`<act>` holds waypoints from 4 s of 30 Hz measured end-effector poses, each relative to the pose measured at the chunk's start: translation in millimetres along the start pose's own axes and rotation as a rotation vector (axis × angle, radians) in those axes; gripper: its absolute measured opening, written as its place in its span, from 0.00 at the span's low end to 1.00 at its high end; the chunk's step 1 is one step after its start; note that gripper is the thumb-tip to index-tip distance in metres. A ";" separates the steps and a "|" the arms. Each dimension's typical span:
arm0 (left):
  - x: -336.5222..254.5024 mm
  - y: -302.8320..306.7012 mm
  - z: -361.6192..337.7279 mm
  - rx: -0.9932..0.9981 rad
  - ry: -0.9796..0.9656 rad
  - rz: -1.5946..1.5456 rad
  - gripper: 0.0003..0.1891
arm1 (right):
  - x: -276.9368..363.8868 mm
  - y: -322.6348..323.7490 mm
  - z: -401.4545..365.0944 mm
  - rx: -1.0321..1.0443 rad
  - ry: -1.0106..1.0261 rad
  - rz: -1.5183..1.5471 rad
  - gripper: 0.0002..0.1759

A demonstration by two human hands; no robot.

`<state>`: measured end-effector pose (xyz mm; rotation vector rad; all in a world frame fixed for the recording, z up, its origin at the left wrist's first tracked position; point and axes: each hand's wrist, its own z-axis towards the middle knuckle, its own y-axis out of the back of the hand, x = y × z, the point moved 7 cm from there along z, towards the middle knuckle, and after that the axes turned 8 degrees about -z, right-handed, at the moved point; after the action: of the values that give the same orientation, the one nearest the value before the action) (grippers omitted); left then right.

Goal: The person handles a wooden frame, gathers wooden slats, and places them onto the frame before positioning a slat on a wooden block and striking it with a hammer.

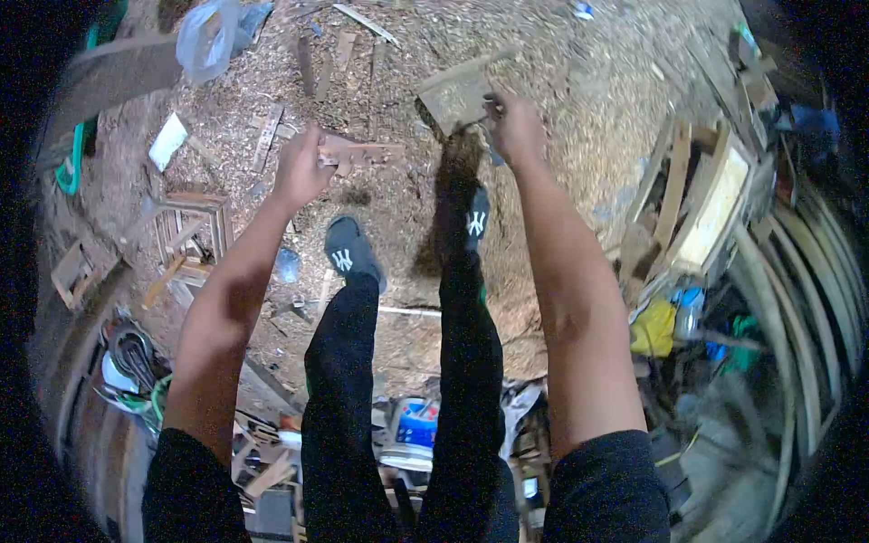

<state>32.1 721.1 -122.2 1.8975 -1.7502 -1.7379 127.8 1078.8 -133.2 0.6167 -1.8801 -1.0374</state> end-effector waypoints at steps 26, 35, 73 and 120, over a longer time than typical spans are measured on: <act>19.1 -106.7 65.8 -0.394 0.488 -0.029 0.13 | -34.1 -45.1 81.8 0.096 0.452 -0.458 0.14; 27.8 -38.9 5.2 -0.483 0.647 -0.939 0.19 | 30.1 -44.4 19.0 0.387 0.039 0.320 0.13; 212.4 43.3 -218.5 -0.842 0.700 -0.928 0.20 | 311.4 -231.7 -11.4 0.515 0.371 -0.089 0.23; 248.4 32.9 -240.0 -0.818 0.788 -1.041 0.17 | 296.5 -367.7 -139.0 0.636 -0.239 0.093 0.29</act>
<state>113.8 388.2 -175.7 2.5394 0.2695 -1.1301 106.2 607.2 -272.9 0.7750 -2.4448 -0.4495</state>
